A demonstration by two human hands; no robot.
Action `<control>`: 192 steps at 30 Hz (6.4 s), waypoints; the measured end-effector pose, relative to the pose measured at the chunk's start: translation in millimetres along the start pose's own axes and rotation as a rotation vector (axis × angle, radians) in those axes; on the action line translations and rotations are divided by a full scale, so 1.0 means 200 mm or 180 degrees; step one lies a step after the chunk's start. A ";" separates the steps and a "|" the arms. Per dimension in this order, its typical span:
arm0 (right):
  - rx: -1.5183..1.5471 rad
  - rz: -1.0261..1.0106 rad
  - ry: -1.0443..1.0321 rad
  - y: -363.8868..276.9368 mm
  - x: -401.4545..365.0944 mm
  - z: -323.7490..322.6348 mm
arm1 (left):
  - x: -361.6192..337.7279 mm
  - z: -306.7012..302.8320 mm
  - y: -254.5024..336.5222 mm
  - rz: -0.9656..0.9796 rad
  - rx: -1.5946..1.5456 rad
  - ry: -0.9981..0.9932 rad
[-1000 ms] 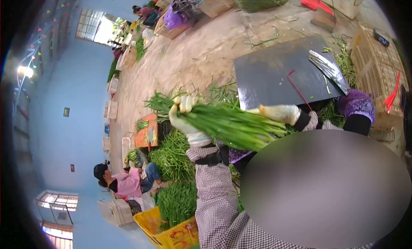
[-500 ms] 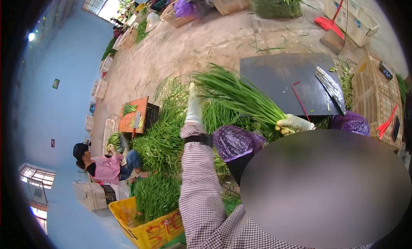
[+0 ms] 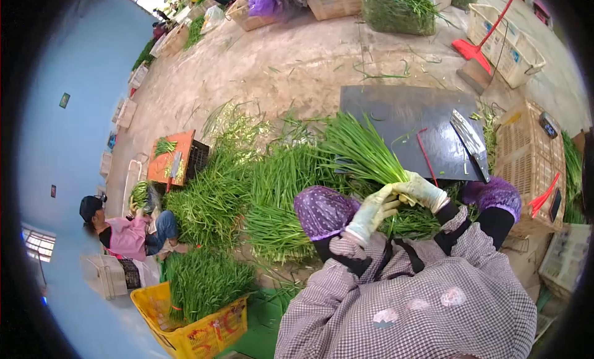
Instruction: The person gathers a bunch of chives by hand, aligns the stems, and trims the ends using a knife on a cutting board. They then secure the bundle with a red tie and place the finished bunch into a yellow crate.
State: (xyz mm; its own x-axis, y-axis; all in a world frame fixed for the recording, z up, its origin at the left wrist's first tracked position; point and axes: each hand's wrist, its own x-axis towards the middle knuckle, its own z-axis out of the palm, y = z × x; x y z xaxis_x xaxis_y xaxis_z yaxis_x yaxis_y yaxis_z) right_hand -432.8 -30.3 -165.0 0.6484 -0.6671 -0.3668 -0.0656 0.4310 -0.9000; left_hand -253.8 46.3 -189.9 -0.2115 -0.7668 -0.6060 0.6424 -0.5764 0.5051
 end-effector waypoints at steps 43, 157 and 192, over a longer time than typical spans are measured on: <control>0.0899 -0.1982 0.2137 -0.32 -0.29 0.13 | 0.44 -0.11 -0.26 0.0678 -0.0064 0.0628; -0.0741 -0.1853 0.3394 -0.14 -0.49 -0.11 | 0.36 -0.08 -0.08 0.0887 -0.2056 -0.1181; -0.2779 -0.2499 0.3199 -0.34 0.21 -0.49 | 0.10 0.17 -0.02 0.0534 0.0417 -0.0334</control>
State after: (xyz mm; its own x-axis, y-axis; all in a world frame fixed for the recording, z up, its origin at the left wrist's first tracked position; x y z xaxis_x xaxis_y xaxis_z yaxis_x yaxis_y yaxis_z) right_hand -475.1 -146.3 -142.8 -0.0061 -0.8225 0.5687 -0.6041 -0.4501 -0.6576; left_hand -285.9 23.4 -183.9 -0.1897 -0.8762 -0.4431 0.5754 -0.4649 0.6729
